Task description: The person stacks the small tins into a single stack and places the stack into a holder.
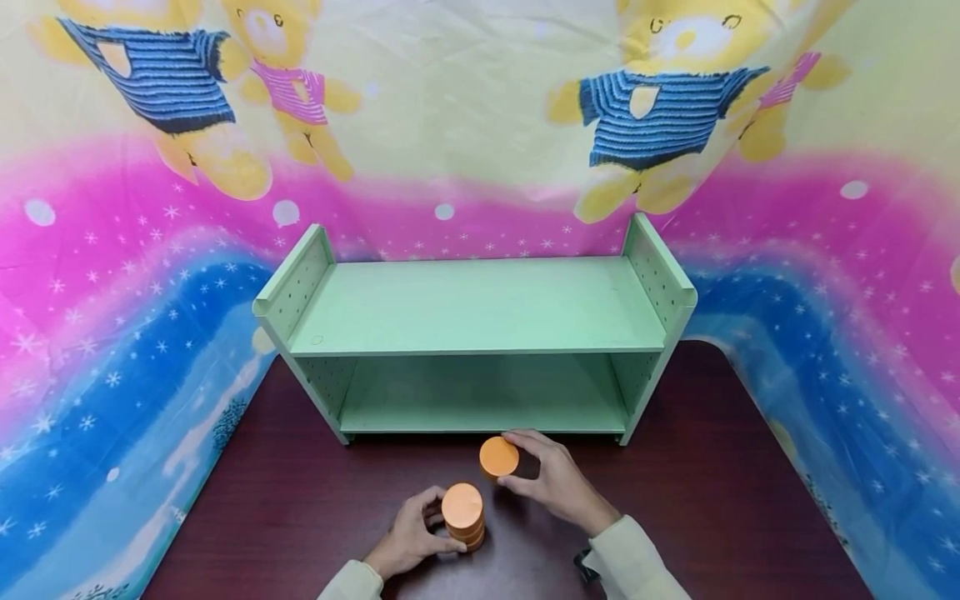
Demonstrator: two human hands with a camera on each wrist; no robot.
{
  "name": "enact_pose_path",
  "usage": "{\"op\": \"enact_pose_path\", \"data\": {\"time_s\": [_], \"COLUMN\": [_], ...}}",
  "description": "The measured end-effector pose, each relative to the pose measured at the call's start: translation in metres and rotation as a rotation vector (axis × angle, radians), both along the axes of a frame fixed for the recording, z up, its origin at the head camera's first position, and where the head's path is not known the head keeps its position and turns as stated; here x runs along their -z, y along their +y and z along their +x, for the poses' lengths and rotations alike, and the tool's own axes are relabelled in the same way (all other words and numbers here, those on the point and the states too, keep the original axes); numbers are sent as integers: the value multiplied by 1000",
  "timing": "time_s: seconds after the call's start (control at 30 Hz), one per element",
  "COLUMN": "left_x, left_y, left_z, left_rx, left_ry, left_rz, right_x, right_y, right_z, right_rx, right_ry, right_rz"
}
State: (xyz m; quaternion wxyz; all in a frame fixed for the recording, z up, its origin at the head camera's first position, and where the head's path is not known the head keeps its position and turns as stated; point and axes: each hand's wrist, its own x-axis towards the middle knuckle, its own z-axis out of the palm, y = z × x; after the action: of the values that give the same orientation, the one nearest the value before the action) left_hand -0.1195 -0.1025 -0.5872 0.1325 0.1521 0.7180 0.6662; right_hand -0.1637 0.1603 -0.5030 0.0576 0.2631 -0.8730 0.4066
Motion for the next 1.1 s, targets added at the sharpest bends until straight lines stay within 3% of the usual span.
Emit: {"op": "enact_pose_path", "data": {"time_s": [0.57,0.83,1.1], "left_x": [-3,-4,-2], "left_y": [-1,-1,-2], "left_z": [-2,-1,-2], "left_rx": [1,-9,-5], "left_ry": [-27,-29,-23], "left_rz": [-21,-39,-23], "right_x": [-16,-17,-17], "right_y": [-6,-10,-14], "right_z": [8,11,15], "right_rx": [-44,-89,-133], "right_ry": [26,99,84], "right_rz": [-16,-38,-42]}}
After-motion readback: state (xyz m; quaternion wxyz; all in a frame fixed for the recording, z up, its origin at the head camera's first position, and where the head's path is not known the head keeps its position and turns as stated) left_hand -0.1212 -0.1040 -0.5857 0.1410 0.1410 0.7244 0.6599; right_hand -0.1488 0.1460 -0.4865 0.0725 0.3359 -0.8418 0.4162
